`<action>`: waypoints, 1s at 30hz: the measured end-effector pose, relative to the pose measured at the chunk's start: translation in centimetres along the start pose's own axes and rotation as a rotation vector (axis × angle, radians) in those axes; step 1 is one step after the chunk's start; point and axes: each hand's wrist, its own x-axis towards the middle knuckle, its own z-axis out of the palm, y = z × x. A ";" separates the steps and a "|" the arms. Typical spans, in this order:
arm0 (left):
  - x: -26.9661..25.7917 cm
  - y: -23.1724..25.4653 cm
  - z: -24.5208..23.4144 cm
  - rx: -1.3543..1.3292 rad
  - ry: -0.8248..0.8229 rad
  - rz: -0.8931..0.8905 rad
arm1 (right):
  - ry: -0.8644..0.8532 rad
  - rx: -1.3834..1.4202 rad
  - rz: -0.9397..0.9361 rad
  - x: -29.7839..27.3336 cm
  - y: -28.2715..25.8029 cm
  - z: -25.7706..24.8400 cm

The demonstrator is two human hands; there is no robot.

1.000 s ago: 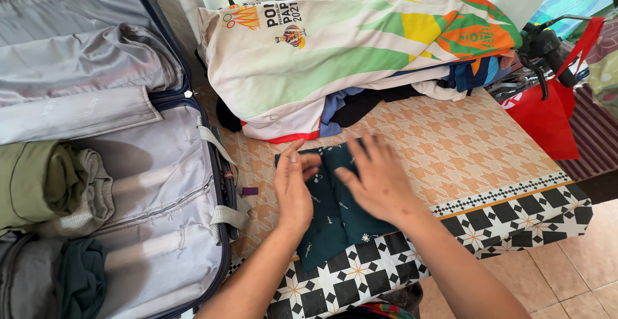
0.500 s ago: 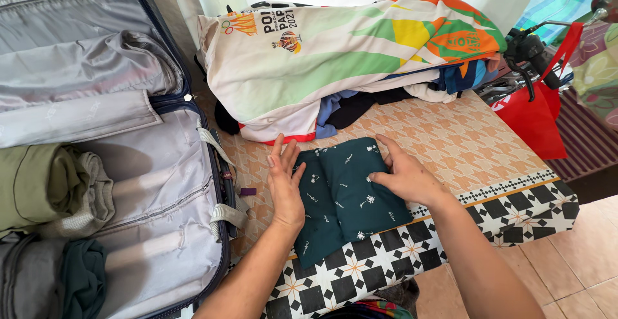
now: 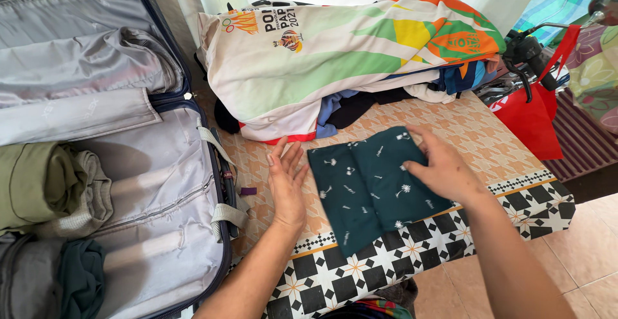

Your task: The person folds a green shirt, places it inside a suitcase, and then spreads out a white shirt with colorful patterns.

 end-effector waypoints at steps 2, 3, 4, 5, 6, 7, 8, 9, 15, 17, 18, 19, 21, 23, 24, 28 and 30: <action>0.0 -0.2 0.0 -0.003 -0.002 -0.012 | 0.057 -0.082 -0.075 -0.4 -1.5 -1.0; 0.1 -0.2 0.1 0.000 -0.031 -0.020 | 0.113 -0.163 -0.153 -0.7 -2.5 -1.4; 0.1 -0.1 0.2 0.002 -0.059 -0.028 | 0.113 -0.164 -0.151 -1.1 -3.7 -1.5; -0.1 0.2 0.3 0.002 -0.060 -0.029 | 0.132 -0.192 -0.220 -1.4 -5.0 -1.5; -0.3 0.5 0.5 -0.008 -0.121 -0.085 | 0.151 -0.221 -0.290 -1.7 -6.3 -1.4; -0.6 1.0 0.7 -0.017 -0.180 -0.140 | 0.150 -0.220 -0.291 -2.0 -7.6 -1.2; -0.9 1.4 1.1 -0.016 -0.179 -0.140 | 0.092 -0.217 -0.298 -2.4 -9.0 -0.8; -1.1 1.9 1.5 -0.003 -0.218 -0.238 | 0.033 -0.213 -0.306 -2.7 -10.2 -0.4; -1.3 3.4 2.4 0.076 -0.152 -0.451 | -0.302 -0.087 -0.302 -5.4 -13.6 3.3; -1.1 3.3 2.2 0.088 -0.107 -0.416 | -0.257 -0.057 -0.341 -5.7 -12.3 4.3; -1.0 3.3 2.2 0.128 -0.077 -0.426 | -0.211 -0.028 -0.379 -5.9 -11.5 4.8; -0.8 3.2 2.2 0.167 -0.045 -0.436 | -0.212 -0.030 -0.378 -6.1 -10.6 5.4; -0.8 3.1 2.2 0.176 -0.050 -0.400 | -0.017 -0.140 -0.497 -6.6 -8.8 6.4; -1.0 3.1 2.3 0.188 -0.051 -0.366 | -0.025 -0.187 -0.579 -6.6 -7.4 7.1; -1.2 3.1 2.4 0.192 -0.045 -0.342 | -0.029 -0.235 -0.663 -6.6 -6.9 7.4; -1.3 3.1 2.3 0.318 -0.023 -0.303 | -0.205 -0.248 -0.624 -6.3 -5.9 7.8; -1.2 2.8 1.9 0.341 -0.033 -0.282 | -0.261 -0.232 -0.642 -6.3 -5.6 7.4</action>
